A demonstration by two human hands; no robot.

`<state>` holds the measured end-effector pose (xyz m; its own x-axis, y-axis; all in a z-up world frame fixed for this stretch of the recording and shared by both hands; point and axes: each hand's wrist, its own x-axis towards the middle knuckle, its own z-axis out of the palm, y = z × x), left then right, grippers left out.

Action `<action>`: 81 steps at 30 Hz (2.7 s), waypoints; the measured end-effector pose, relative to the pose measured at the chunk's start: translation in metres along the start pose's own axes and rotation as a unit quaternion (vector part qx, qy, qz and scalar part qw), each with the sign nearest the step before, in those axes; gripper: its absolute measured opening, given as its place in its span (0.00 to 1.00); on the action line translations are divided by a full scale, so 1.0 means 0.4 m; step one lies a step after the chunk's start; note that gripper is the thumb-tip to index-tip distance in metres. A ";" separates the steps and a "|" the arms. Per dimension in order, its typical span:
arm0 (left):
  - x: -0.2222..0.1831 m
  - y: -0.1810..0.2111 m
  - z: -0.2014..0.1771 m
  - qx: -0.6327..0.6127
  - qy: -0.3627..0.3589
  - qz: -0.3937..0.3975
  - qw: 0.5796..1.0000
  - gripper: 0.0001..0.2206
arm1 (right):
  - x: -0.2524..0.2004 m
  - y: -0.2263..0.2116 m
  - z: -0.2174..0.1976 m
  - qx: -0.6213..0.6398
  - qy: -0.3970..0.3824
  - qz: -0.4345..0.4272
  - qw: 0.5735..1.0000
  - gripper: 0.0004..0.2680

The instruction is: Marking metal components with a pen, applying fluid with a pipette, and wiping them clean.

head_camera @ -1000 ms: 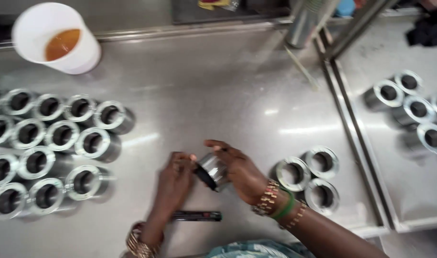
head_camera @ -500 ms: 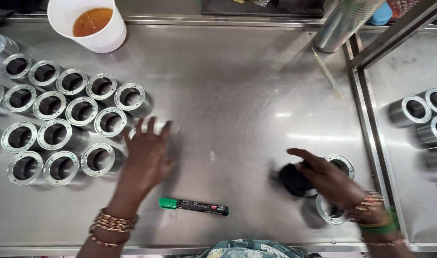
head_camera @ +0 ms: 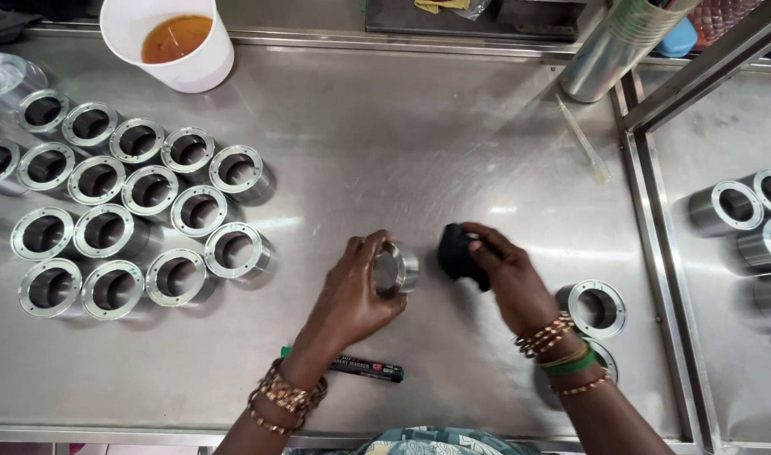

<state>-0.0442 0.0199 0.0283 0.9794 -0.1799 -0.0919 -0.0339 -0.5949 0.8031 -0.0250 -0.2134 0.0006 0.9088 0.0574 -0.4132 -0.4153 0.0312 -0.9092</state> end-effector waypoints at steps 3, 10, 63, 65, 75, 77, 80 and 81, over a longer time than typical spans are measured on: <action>-0.037 -0.048 0.072 0.141 0.099 0.295 0.940 0.33 | -0.012 0.031 0.053 0.145 -0.100 0.034 0.984 0.15; -0.009 0.016 0.017 -0.074 -0.148 -0.252 0.954 0.26 | -0.071 -0.024 0.136 0.111 -0.090 0.089 0.986 0.16; 0.057 -0.015 0.016 0.071 -0.051 0.084 0.993 0.31 | -0.140 0.019 -0.180 -0.040 -0.012 -0.023 0.999 0.18; 0.080 -0.040 -0.044 0.187 -0.064 0.061 0.978 0.33 | -0.198 0.003 -0.302 -0.080 -0.035 0.052 0.995 0.17; 0.030 0.071 0.135 0.138 -0.219 0.102 0.960 0.50 | -0.167 0.027 -0.139 -0.118 -0.006 0.067 0.991 0.17; 0.011 0.057 0.173 0.137 -0.204 0.083 0.966 0.48 | -0.144 -0.001 -0.104 -0.012 -0.026 0.019 0.999 0.16; 0.017 -0.005 0.200 0.167 -0.136 0.070 0.974 0.44 | -0.118 -0.039 -0.096 0.131 -0.031 -0.070 0.988 0.16; 0.036 -0.028 0.206 0.195 -0.076 0.076 0.975 0.42 | -0.105 -0.059 -0.106 0.162 -0.020 -0.118 0.979 0.16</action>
<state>-0.0463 -0.0406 -0.0306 0.9172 -0.3855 -0.1003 -0.2778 -0.7996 0.5324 -0.0518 -0.2588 0.0370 0.9813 0.0501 -0.1860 -0.1914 0.3638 -0.9116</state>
